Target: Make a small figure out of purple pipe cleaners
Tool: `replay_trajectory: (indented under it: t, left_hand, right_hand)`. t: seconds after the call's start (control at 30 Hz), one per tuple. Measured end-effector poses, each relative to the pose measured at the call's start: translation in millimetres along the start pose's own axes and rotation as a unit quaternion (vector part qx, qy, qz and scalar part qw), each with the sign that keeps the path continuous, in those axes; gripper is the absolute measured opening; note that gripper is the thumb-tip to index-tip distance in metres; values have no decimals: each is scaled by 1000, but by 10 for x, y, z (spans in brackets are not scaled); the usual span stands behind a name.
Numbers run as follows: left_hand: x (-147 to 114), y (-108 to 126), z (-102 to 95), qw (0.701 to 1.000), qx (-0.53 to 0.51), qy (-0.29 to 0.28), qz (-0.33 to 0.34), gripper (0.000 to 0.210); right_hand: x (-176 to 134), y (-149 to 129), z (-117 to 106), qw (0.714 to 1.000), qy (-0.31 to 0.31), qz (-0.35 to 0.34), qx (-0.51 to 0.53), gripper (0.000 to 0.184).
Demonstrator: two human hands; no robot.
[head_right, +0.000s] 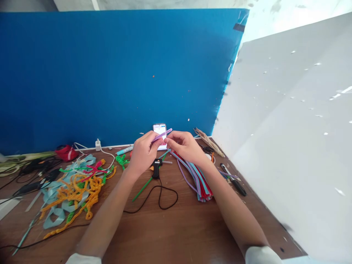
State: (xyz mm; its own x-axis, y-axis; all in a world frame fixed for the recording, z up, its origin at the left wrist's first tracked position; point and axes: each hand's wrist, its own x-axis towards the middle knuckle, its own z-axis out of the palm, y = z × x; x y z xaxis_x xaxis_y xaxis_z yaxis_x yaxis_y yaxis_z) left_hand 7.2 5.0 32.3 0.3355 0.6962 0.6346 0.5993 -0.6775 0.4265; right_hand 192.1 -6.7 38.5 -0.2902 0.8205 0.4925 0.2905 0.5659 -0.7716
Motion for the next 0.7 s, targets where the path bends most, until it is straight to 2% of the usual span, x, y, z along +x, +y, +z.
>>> replay_trajectory:
  t: [0.1,0.2,0.3,0.37,0.43,0.53,0.6,0.63,0.7]
  left_hand:
    - [13,40,-11,998,-49,-15,-38,21]
    - [17,44,21,986,-136,-28,-91,22]
    - [13,22,76,946,-278,-41,-161,23]
    - [12,5,96,894,-382,-79,-220,26]
    - [14,-7,98,823,-484,-136,-264,28]
    - [20,-4,82,698,-621,-224,-278,22]
    - [17,21,68,627,-681,-264,-273,17]
    - [12,40,59,603,-699,-275,-270,15]
    - [-2,82,37,580,-719,-280,-263,13]
  right_hand:
    - [-4,-22,-6,1000,-15,7,0,32]
    - [-6,-10,3,1000,-2,-5,-9,29]
    - [-8,46,2,993,28,-81,-79,24]
    - [-16,81,-19,971,41,-164,-166,20]
    - [-34,92,-49,936,47,-232,-260,19]
    - [-75,56,-81,890,54,-277,-359,23]
    - [-100,17,-79,873,59,-301,-378,25]
    - [-110,-1,-73,871,62,-313,-375,25]
    - [-123,-27,-53,878,71,-326,-343,20]
